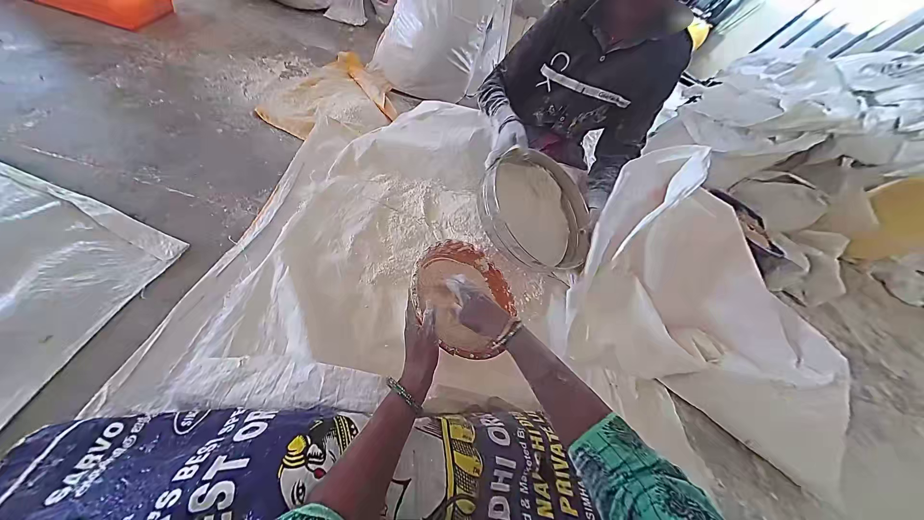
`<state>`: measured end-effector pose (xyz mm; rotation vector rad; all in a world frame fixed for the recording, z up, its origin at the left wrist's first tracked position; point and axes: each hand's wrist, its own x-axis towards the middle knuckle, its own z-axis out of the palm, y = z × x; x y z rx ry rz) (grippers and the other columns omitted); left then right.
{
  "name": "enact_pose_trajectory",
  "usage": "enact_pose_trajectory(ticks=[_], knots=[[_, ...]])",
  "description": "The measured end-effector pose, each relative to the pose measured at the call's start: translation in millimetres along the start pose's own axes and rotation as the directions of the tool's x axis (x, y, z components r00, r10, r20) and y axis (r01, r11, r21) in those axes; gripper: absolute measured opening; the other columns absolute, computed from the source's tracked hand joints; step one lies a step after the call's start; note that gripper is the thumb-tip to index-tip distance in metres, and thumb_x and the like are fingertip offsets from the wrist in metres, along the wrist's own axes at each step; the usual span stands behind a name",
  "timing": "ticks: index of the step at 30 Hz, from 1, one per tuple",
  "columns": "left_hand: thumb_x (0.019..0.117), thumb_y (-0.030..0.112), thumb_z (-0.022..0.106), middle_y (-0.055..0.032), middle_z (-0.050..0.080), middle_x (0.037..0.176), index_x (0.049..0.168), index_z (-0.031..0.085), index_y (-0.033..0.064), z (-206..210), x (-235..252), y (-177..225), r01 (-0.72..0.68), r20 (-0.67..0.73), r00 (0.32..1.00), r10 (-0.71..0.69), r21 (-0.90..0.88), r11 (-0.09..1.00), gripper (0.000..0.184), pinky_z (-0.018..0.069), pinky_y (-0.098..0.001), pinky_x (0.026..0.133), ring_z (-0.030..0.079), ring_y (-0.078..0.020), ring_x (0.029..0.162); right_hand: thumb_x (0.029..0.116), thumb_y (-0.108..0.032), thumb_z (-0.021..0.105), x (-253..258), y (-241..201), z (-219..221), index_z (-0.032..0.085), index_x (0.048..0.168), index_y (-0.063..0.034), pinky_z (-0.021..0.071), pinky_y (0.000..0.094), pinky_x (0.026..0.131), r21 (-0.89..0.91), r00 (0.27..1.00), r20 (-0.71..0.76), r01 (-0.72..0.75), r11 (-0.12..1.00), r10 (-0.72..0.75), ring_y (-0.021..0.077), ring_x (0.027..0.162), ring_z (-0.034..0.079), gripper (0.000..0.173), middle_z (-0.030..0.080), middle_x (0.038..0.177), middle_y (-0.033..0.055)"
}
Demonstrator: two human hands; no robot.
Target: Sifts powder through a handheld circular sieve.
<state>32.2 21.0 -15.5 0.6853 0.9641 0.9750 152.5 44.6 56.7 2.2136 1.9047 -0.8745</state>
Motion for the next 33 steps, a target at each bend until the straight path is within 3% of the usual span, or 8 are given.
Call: enact_pose_trajectory(ticks=[7, 10, 15, 17, 20, 24, 27, 33], knots=[[0.1053, 0.009, 0.045, -0.0282, 0.027, 0.161, 0.157, 0.022, -0.0077, 10, -4, -1, -0.080, -0.038, 0.996, 0.078, -0.040, 0.996, 0.059, 0.0271, -0.0341, 0.120, 0.032, -0.0270, 0.148, 0.1039, -0.021, 0.058, -13, 47, 4, 0.007, 0.161, 0.0070, 0.0177, 0.0415, 0.128, 0.357, 0.940, -0.121, -0.258, 0.898, 0.319, 0.0320, 0.157, 0.021, 0.081, 0.017, 0.168, 0.0270], [0.1039, 0.005, 0.046, -0.0282, 0.034, 0.157, 0.155, 0.026, -0.0087, 6, -10, -1, -0.059, -0.028, 0.998, 0.058, -0.044, 0.997, 0.056, 0.0316, -0.0329, 0.117, 0.040, -0.0247, 0.144, 0.1066, -0.023, 0.055, 11, 24, 16, 0.028, 0.154, 0.0122, 0.0280, 0.0450, 0.123, 0.463, 0.934, -0.113, -0.252, 0.850, 0.338, 0.0373, 0.148, 0.037, 0.064, 0.037, 0.157, 0.0323], [0.1073, 0.013, 0.044, -0.0245, 0.037, 0.157, 0.155, 0.030, -0.0055, -5, -3, 8, -0.043, -0.032, 0.999, 0.043, 0.005, 0.999, 0.053, 0.0321, -0.0335, 0.118, 0.041, -0.0225, 0.143, 0.1048, -0.015, 0.053, 19, -10, 33, 0.034, 0.154, 0.0096, 0.0259, 0.0391, 0.125, 0.258, 0.991, -0.039, 0.131, 0.957, -0.125, 0.0324, 0.149, 0.039, 0.058, 0.041, 0.157, 0.0284], [0.1089, 0.017, 0.042, -0.0234, 0.038, 0.156, 0.156, 0.028, -0.0030, -4, -2, 9, -0.003, -0.032, 0.999, 0.004, 0.018, 1.000, 0.053, 0.0346, -0.0354, 0.115, 0.044, -0.0229, 0.141, 0.1055, -0.016, 0.051, -2, -2, 31, 0.061, 0.131, 0.0112, 0.0393, 0.0466, 0.114, 0.109, 0.964, 0.002, 0.263, 0.959, -0.265, 0.0379, 0.130, 0.058, 0.039, 0.063, 0.133, 0.0295], [0.1095, 0.016, 0.040, -0.0236, 0.038, 0.156, 0.158, 0.025, -0.0013, 1, -2, 7, 0.018, -0.019, 1.000, -0.019, -0.016, 1.000, 0.053, 0.0381, -0.0370, 0.113, 0.046, -0.0236, 0.138, 0.1032, -0.007, 0.050, -25, 22, 21, 0.072, 0.113, 0.0104, 0.0450, 0.0531, 0.105, -0.036, 0.937, 0.071, 0.345, 0.938, -0.342, 0.0439, 0.114, 0.065, 0.030, 0.070, 0.115, 0.0303], [0.1095, 0.017, 0.041, -0.0221, 0.033, 0.160, 0.159, 0.023, 0.0009, 4, -3, 11, 0.048, -0.011, 0.999, -0.049, -0.030, 0.998, 0.055, 0.0372, -0.0389, 0.113, 0.042, -0.0244, 0.141, 0.1039, -0.003, 0.043, -23, 50, 7, 0.065, 0.126, 0.0109, 0.0422, 0.0470, 0.114, 0.030, 0.968, -0.249, 0.026, 0.999, -0.018, 0.0386, 0.128, 0.061, 0.034, 0.066, 0.130, 0.0288], [0.1085, 0.013, 0.041, -0.0237, 0.032, 0.160, 0.158, 0.024, -0.0023, 2, -4, 10, 0.036, 0.001, 0.999, -0.036, -0.022, 0.999, 0.054, 0.0355, -0.0377, 0.114, 0.040, -0.0245, 0.143, 0.1075, -0.010, 0.042, 9, 47, 1, 0.038, 0.154, 0.0047, 0.0257, 0.0418, 0.125, 0.229, 0.963, -0.205, -0.127, 0.965, 0.176, 0.0318, 0.150, 0.039, 0.049, 0.043, 0.157, 0.0241], [0.1078, 0.017, 0.043, -0.0224, 0.039, 0.157, 0.157, 0.029, -0.0018, -6, 4, 4, 0.004, 0.004, 1.000, -0.004, 0.023, 1.000, 0.054, 0.0356, -0.0368, 0.115, 0.043, -0.0229, 0.141, 0.1070, -0.021, 0.047, 3, -2, 35, 0.038, 0.153, 0.0038, 0.0335, 0.0383, 0.121, 0.293, 0.974, 0.071, 0.187, 0.938, -0.216, 0.0263, 0.143, 0.046, 0.053, 0.049, 0.152, 0.0233]])
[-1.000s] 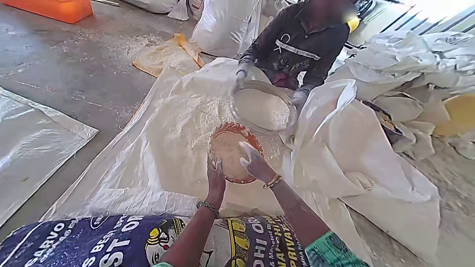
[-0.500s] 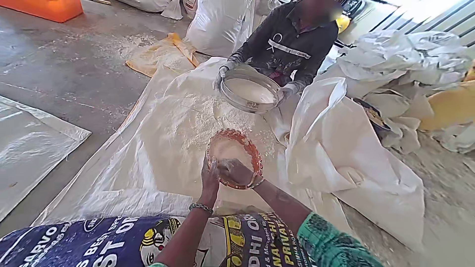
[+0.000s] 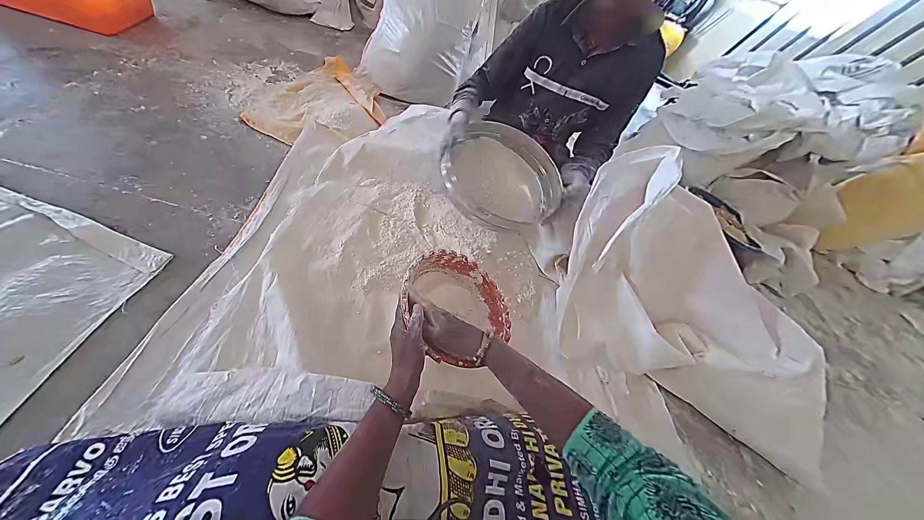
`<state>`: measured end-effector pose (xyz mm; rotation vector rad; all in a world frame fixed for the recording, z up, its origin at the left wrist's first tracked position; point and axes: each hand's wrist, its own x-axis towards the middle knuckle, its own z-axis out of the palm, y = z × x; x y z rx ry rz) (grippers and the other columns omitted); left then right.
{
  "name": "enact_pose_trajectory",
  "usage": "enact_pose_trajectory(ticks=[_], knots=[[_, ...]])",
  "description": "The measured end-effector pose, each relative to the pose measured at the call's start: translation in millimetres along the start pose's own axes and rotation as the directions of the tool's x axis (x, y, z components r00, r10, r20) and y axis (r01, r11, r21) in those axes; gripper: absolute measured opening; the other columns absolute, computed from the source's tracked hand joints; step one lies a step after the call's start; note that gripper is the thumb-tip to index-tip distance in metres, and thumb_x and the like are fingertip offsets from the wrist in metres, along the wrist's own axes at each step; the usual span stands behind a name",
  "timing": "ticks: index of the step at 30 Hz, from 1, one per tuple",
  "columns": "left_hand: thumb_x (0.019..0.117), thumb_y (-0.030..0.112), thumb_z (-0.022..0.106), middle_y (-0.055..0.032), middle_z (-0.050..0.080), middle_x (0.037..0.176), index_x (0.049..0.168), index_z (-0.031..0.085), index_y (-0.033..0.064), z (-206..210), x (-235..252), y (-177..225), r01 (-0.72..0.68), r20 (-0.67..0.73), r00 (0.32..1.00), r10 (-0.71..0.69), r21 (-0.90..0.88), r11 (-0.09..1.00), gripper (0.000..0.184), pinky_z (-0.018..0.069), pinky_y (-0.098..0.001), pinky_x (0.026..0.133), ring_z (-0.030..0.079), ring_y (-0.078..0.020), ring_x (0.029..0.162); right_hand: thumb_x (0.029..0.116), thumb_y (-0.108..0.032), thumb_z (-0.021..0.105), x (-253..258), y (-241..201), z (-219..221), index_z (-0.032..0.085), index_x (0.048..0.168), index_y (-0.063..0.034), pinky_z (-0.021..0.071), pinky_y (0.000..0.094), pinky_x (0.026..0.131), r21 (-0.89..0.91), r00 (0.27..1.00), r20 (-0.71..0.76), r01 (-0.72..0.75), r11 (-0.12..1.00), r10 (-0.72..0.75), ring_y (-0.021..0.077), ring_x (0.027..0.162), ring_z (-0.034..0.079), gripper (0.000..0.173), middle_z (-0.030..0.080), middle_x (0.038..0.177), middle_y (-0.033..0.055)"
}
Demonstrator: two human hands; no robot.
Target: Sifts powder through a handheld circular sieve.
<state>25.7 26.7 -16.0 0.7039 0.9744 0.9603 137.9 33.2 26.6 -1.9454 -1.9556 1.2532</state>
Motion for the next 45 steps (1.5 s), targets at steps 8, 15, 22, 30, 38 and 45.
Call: enact_pose_trajectory(ticks=[8, 15, 22, 30, 38, 45], knots=[[0.1104, 0.019, 0.039, -0.0220, 0.039, 0.155, 0.159, 0.026, 0.0060, 10, -7, 8, 0.144, 0.008, 0.990, -0.144, -0.051, 0.988, 0.052, 0.0479, -0.0455, 0.099, 0.051, -0.0273, 0.130, 0.1014, -0.004, 0.053, -61, 45, -47, 0.070, 0.121, 0.0057, 0.0430, 0.0570, 0.108, -0.507, 0.971, 0.222, 0.036, 0.861, 0.090, 0.0449, 0.122, 0.061, 0.028, 0.067, 0.124, 0.0283], [0.1087, 0.014, 0.039, -0.0222, 0.039, 0.155, 0.157, 0.028, -0.0008, 9, -8, 8, 0.067, 0.045, 0.997, -0.065, -0.052, 0.996, 0.051, 0.0398, -0.0339, 0.110, 0.047, -0.0200, 0.136, 0.1001, 0.002, 0.048, -4, 15, -45, 0.066, 0.121, 0.0078, 0.0457, 0.0560, 0.107, -0.680, 0.927, 0.047, 0.303, 0.668, -0.373, 0.0440, 0.124, 0.062, 0.028, 0.067, 0.125, 0.0276], [0.1081, 0.012, 0.040, -0.0222, 0.041, 0.153, 0.155, 0.031, -0.0024, 8, -3, 25, 0.064, -0.031, 0.997, -0.068, -0.096, 0.993, 0.050, 0.0411, -0.0316, 0.107, 0.049, -0.0180, 0.132, 0.1059, -0.008, 0.046, 20, 34, -86, 0.055, 0.140, 0.0019, 0.0477, 0.0587, 0.101, -0.662, 0.964, -0.080, -0.242, 0.710, 0.254, 0.0439, 0.122, 0.061, 0.037, 0.059, 0.135, 0.0258], [0.1096, 0.017, 0.041, -0.0234, 0.042, 0.152, 0.157, 0.028, 0.0009, 6, -3, 20, 0.133, -0.005, 0.991, -0.133, -0.033, 0.991, 0.052, 0.0447, -0.0397, 0.104, 0.051, -0.0239, 0.130, 0.1061, -0.008, 0.038, -38, -4, -43, 0.046, 0.146, 0.0042, 0.0428, 0.0445, 0.110, -0.088, 0.982, -0.017, -0.191, 0.978, 0.191, 0.0325, 0.129, 0.057, 0.042, 0.056, 0.140, 0.0264], [0.1092, 0.015, 0.040, -0.0252, 0.038, 0.156, 0.153, 0.032, -0.0063, -1, 2, 25, 0.047, 0.051, 0.998, -0.047, 0.012, 0.999, 0.050, 0.0338, -0.0351, 0.115, 0.042, -0.0229, 0.141, 0.1033, 0.000, 0.048, -67, -13, -43, 0.056, 0.137, 0.0112, 0.0363, 0.0597, 0.113, -0.423, 0.894, 0.396, -0.025, 0.906, 0.209, 0.0490, 0.131, 0.053, 0.036, 0.058, 0.135, 0.0349], [0.1086, 0.015, 0.042, -0.0258, 0.048, 0.147, 0.151, 0.036, -0.0072, 4, -2, 14, -0.003, -0.020, 1.000, 0.004, 0.040, 0.999, 0.049, 0.0394, -0.0342, 0.112, 0.051, -0.0217, 0.133, 0.1042, -0.004, 0.045, 2, -25, -31, 0.038, 0.153, 0.0065, 0.0343, 0.0485, 0.119, -0.300, 0.983, 0.009, -0.173, 0.938, 0.184, 0.0365, 0.143, 0.047, 0.050, 0.048, 0.151, 0.0278]])
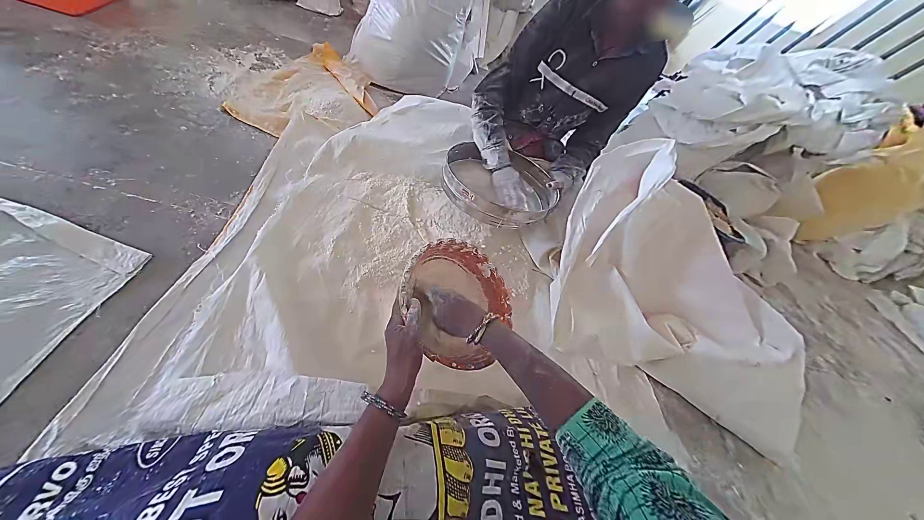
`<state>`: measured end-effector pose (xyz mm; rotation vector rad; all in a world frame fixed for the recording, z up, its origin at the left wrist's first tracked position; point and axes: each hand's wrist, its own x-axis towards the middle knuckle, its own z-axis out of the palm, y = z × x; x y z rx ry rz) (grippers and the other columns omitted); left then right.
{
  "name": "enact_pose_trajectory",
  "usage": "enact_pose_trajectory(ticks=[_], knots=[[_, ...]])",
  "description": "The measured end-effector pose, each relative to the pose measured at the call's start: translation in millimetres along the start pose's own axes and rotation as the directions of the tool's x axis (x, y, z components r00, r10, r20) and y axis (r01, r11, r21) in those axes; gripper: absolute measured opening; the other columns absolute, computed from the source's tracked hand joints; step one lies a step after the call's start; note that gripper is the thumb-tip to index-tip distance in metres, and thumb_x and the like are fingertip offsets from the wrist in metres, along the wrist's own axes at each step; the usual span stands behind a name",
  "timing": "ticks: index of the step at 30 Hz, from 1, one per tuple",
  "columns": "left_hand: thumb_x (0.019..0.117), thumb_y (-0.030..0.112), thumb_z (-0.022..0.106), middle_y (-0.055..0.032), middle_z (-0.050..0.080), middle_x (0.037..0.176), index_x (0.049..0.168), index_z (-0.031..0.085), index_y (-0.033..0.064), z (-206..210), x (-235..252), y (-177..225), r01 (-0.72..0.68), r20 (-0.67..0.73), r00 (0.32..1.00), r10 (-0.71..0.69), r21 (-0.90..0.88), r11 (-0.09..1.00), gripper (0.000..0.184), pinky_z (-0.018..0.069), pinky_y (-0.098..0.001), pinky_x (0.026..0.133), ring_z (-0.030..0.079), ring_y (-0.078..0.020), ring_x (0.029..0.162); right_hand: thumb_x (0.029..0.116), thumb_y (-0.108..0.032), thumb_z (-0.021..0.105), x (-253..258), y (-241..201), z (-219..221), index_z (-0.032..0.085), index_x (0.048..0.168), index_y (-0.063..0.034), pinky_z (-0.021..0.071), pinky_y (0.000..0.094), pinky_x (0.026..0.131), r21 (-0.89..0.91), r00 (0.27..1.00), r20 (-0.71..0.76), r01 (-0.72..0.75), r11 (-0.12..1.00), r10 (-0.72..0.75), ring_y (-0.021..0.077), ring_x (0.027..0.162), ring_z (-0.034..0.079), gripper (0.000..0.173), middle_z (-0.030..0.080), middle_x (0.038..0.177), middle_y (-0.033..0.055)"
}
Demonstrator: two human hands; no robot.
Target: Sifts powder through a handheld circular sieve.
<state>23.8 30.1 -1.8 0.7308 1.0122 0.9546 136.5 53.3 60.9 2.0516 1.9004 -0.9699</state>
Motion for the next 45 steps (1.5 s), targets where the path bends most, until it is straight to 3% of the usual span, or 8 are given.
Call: enact_pose_trajectory(ticks=[4, 8, 15, 18, 23, 30, 41, 45], knots=[[0.1072, 0.008, 0.043, -0.0271, 0.041, 0.153, 0.152, 0.032, -0.0100, 2, 1, 6, -0.048, -0.054, 0.998, 0.045, -0.072, 0.996, 0.049, 0.0345, -0.0292, 0.114, 0.045, -0.0201, 0.139, 0.1035, -0.004, 0.045, -7, 30, -10, 0.026, 0.158, 0.0060, 0.0253, 0.0450, 0.125, -0.090, 0.974, -0.010, -0.228, 0.970, 0.228, 0.0322, 0.153, 0.032, 0.058, 0.033, 0.163, 0.0243], [0.1081, 0.011, 0.043, -0.0246, 0.035, 0.158, 0.155, 0.028, -0.0058, 5, 3, 8, 0.015, -0.039, 0.999, -0.020, -0.122, 0.992, 0.052, 0.0330, -0.0328, 0.115, 0.041, -0.0222, 0.142, 0.0999, -0.003, 0.050, -32, 67, -9, 0.053, 0.141, 0.0084, 0.0333, 0.0443, 0.120, 0.120, 0.965, -0.226, -0.110, 0.987, 0.135, 0.0363, 0.142, 0.046, 0.043, 0.050, 0.148, 0.0280], [0.1075, 0.015, 0.045, -0.0215, 0.045, 0.151, 0.155, 0.033, 0.0009, 1, -7, -2, 0.099, 0.053, 0.994, -0.096, -0.072, 0.992, 0.052, 0.0451, -0.0375, 0.104, 0.053, -0.0214, 0.129, 0.1046, -0.016, 0.056, 6, 31, 17, 0.034, 0.155, 0.0059, 0.0291, 0.0440, 0.123, 0.358, 0.981, -0.168, -0.034, 0.933, 0.100, 0.0343, 0.148, 0.040, 0.059, 0.042, 0.157, 0.0272], [0.1088, 0.020, 0.045, -0.0207, 0.054, 0.140, 0.155, 0.037, 0.0062, -9, -4, 3, 0.154, 0.033, 0.988, -0.153, -0.044, 0.987, 0.049, 0.0530, -0.0402, 0.089, 0.061, -0.0230, 0.113, 0.1037, -0.021, 0.059, -7, 13, 32, 0.053, 0.143, 0.0060, 0.0370, 0.0442, 0.118, 0.244, 0.996, -0.028, 0.091, 0.965, -0.087, 0.0331, 0.134, 0.055, 0.048, 0.058, 0.141, 0.0261], [0.1088, 0.016, 0.043, -0.0209, 0.044, 0.152, 0.154, 0.035, 0.0001, 0, 0, 4, 0.126, 0.061, 0.991, -0.123, -0.050, 0.991, 0.049, 0.0426, -0.0358, 0.106, 0.051, -0.0204, 0.131, 0.0989, -0.005, 0.055, -47, 51, 31, 0.073, 0.104, 0.0110, 0.0503, 0.0540, 0.096, -0.033, 0.935, -0.058, 0.349, 0.937, -0.350, 0.0425, 0.104, 0.069, 0.024, 0.072, 0.105, 0.0287], [0.1063, 0.011, 0.044, -0.0241, 0.044, 0.151, 0.152, 0.034, -0.0057, 3, -6, 1, 0.039, 0.045, 0.998, -0.037, -0.050, 0.998, 0.050, 0.0399, -0.0321, 0.109, 0.049, -0.0194, 0.133, 0.1080, -0.012, 0.042, -11, 56, -14, 0.047, 0.149, 0.0039, 0.0277, 0.0437, 0.124, 0.197, 0.926, -0.273, -0.213, 0.957, 0.262, 0.0330, 0.146, 0.043, 0.044, 0.050, 0.152, 0.0241], [0.1077, 0.011, 0.042, -0.0237, 0.039, 0.155, 0.154, 0.032, -0.0042, 0, 0, -4, 0.044, 0.025, 0.999, -0.043, -0.049, 0.998, 0.050, 0.0370, -0.0336, 0.112, 0.044, -0.0214, 0.138, 0.1037, 0.000, 0.044, -57, 53, 15, 0.063, 0.126, 0.0111, 0.0399, 0.0554, 0.110, -0.096, 0.936, 0.314, 0.196, 0.976, -0.157, 0.0461, 0.124, 0.059, 0.032, 0.064, 0.125, 0.0325], [0.1082, 0.013, 0.042, -0.0222, 0.039, 0.156, 0.156, 0.030, -0.0019, 2, 1, -6, 0.057, 0.049, 0.997, -0.055, -0.041, 0.998, 0.051, 0.0378, -0.0346, 0.112, 0.045, -0.0208, 0.138, 0.1037, -0.001, 0.044, -59, 70, 3, 0.062, 0.130, 0.0086, 0.0400, 0.0530, 0.113, -0.234, 0.992, 0.073, 0.117, 0.965, -0.103, 0.0424, 0.130, 0.057, 0.033, 0.062, 0.134, 0.0288]])
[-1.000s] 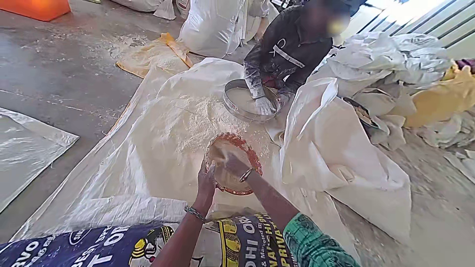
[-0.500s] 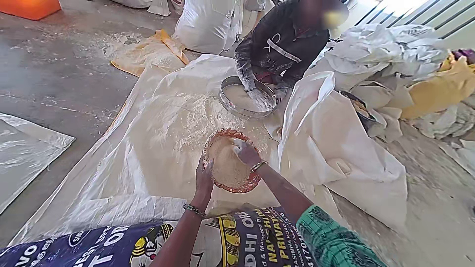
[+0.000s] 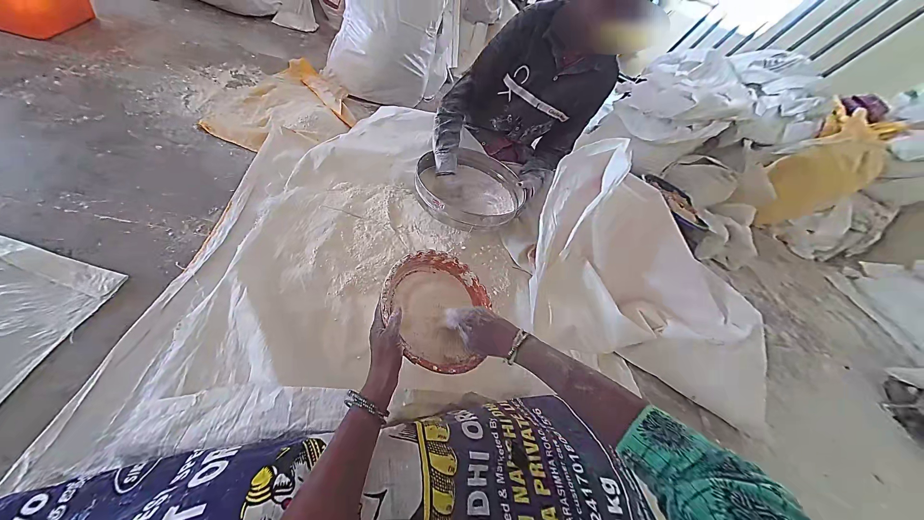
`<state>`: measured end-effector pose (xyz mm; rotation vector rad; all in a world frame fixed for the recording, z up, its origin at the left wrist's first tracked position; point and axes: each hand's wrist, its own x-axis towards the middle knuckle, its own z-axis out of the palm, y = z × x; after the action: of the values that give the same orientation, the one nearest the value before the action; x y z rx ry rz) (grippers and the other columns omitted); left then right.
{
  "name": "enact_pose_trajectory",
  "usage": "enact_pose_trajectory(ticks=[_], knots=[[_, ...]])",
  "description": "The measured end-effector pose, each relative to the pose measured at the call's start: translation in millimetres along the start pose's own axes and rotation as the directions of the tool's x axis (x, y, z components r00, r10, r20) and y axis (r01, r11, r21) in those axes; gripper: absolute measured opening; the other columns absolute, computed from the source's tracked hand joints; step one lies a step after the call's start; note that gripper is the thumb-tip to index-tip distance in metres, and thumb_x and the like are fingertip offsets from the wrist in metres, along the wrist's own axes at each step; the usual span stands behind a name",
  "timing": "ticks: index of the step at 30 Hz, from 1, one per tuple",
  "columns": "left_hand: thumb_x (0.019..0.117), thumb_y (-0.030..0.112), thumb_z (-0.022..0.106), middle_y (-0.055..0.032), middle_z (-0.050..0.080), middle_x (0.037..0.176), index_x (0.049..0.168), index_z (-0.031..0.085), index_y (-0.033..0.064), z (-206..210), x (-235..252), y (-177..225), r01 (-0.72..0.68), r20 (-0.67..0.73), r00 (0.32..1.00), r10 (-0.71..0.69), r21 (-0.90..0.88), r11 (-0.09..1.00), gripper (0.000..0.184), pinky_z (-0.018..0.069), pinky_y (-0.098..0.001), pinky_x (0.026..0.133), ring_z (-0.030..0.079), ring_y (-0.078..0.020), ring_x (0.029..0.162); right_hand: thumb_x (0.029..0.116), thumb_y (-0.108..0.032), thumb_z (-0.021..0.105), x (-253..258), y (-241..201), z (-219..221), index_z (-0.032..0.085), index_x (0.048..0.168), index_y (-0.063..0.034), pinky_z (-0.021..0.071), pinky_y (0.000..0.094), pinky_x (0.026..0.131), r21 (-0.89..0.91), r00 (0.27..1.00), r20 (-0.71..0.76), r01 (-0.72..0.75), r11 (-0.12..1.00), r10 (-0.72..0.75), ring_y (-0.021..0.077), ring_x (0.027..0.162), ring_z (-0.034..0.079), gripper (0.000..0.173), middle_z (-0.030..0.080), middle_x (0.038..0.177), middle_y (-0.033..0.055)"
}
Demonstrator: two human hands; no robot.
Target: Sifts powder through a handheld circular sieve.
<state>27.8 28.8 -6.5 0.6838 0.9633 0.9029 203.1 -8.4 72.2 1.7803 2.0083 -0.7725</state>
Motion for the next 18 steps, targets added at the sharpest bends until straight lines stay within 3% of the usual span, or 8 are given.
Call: enact_pose_trajectory(ticks=[3, 4, 5, 8, 10, 13, 16, 18], knots=[[0.1086, 0.013, 0.040, -0.0238, 0.038, 0.156, 0.154, 0.030, -0.0052, 2, -5, -4, -0.020, 0.033, 0.999, 0.019, 0.014, 1.000, 0.050, 0.0341, -0.0333, 0.115, 0.043, -0.0208, 0.140, 0.0951, 0.007, 0.051, 36, -2, 4, 0.070, 0.122, 0.0046, 0.0475, 0.0548, 0.107, -0.213, 0.885, -0.369, 0.216, 0.953, -0.283, 0.0424, 0.125, 0.062, 0.033, 0.067, 0.129, 0.0250], [0.1087, 0.013, 0.040, -0.0230, 0.042, 0.154, 0.153, 0.034, -0.0051, 2, -4, -5, -0.019, 0.030, 0.999, 0.018, 0.018, 1.000, 0.048, 0.0357, -0.0316, 0.113, 0.045, -0.0193, 0.138, 0.0929, 0.007, 0.054, 53, -4, 4, 0.071, 0.116, 0.0045, 0.0513, 0.0575, 0.099, -0.303, 0.836, -0.399, 0.267, 0.915, -0.376, 0.0445, 0.118, 0.065, 0.028, 0.069, 0.122, 0.0255], [0.1089, 0.013, 0.041, -0.0222, 0.044, 0.152, 0.152, 0.037, -0.0044, 2, -4, -5, -0.004, 0.023, 1.000, 0.004, 0.020, 1.000, 0.047, 0.0377, -0.0311, 0.111, 0.048, -0.0183, 0.135, 0.0927, 0.007, 0.056, 65, -9, -1, 0.070, 0.114, 0.0045, 0.0526, 0.0591, 0.094, -0.348, 0.843, -0.369, 0.266, 0.899, -0.392, 0.0460, 0.114, 0.065, 0.026, 0.069, 0.119, 0.0261], [0.1091, 0.016, 0.042, -0.0208, 0.047, 0.150, 0.153, 0.036, -0.0001, -1, -5, -2, 0.067, 0.001, 0.998, -0.067, 0.018, 0.998, 0.047, 0.0438, -0.0348, 0.105, 0.053, -0.0192, 0.129, 0.0945, 0.008, 0.054, 86, -10, -31, 0.060, 0.126, 0.0075, 0.0483, 0.0642, 0.093, -0.294, 0.990, -0.120, 0.033, 0.955, -0.071, 0.0504, 0.119, 0.059, 0.032, 0.062, 0.125, 0.0312], [0.1090, 0.016, 0.042, -0.0207, 0.046, 0.151, 0.154, 0.035, 0.0003, 0, -5, 2, 0.073, -0.022, 0.997, -0.073, -0.003, 0.997, 0.048, 0.0439, -0.0355, 0.105, 0.052, -0.0198, 0.129, 0.0970, 0.004, 0.053, 82, 5, -37, 0.053, 0.140, 0.0037, 0.0454, 0.0618, 0.102, -0.183, 0.984, -0.064, -0.178, 0.967, 0.169, 0.0472, 0.128, 0.056, 0.043, 0.057, 0.136, 0.0294], [0.1100, 0.020, 0.041, -0.0215, 0.045, 0.151, 0.156, 0.033, 0.0023, 3, -2, 4, 0.089, -0.068, 0.994, -0.091, -0.031, 0.996, 0.050, 0.0459, -0.0401, 0.102, 0.053, -0.0231, 0.128, 0.1033, -0.003, 0.047, 55, 8, -25, 0.041, 0.151, 0.0054, 0.0363, 0.0573, 0.115, -0.040, 0.924, 0.038, -0.378, 0.925, 0.380, 0.0449, 0.139, 0.048, 0.049, 0.050, 0.147, 0.0305], [0.1110, 0.025, 0.037, -0.0221, 0.042, 0.154, 0.158, 0.028, 0.0051, -1, -5, -10, 0.132, -0.034, 0.991, -0.130, 0.058, 0.990, 0.052, 0.0461, -0.0476, 0.103, 0.051, -0.0289, 0.132, 0.1057, -0.004, 0.044, 27, -11, 0, 0.033, 0.154, 0.0081, 0.0307, 0.0533, 0.120, 0.154, 0.919, 0.189, -0.375, 0.914, 0.345, 0.0414, 0.145, 0.041, 0.051, 0.043, 0.153, 0.0317], [0.1116, 0.025, 0.035, -0.0200, 0.036, 0.159, 0.160, 0.024, 0.0068, -2, -2, -13, 0.130, 0.023, 0.991, -0.132, 0.087, 0.988, 0.053, 0.0433, -0.0467, 0.108, 0.046, -0.0275, 0.139, 0.1039, -0.001, 0.044, 19, -15, 9, 0.037, 0.153, 0.0060, 0.0349, 0.0493, 0.118, 0.375, 0.966, 0.105, -0.257, 0.891, 0.234, 0.0377, 0.142, 0.047, 0.050, 0.047, 0.151, 0.0291]])
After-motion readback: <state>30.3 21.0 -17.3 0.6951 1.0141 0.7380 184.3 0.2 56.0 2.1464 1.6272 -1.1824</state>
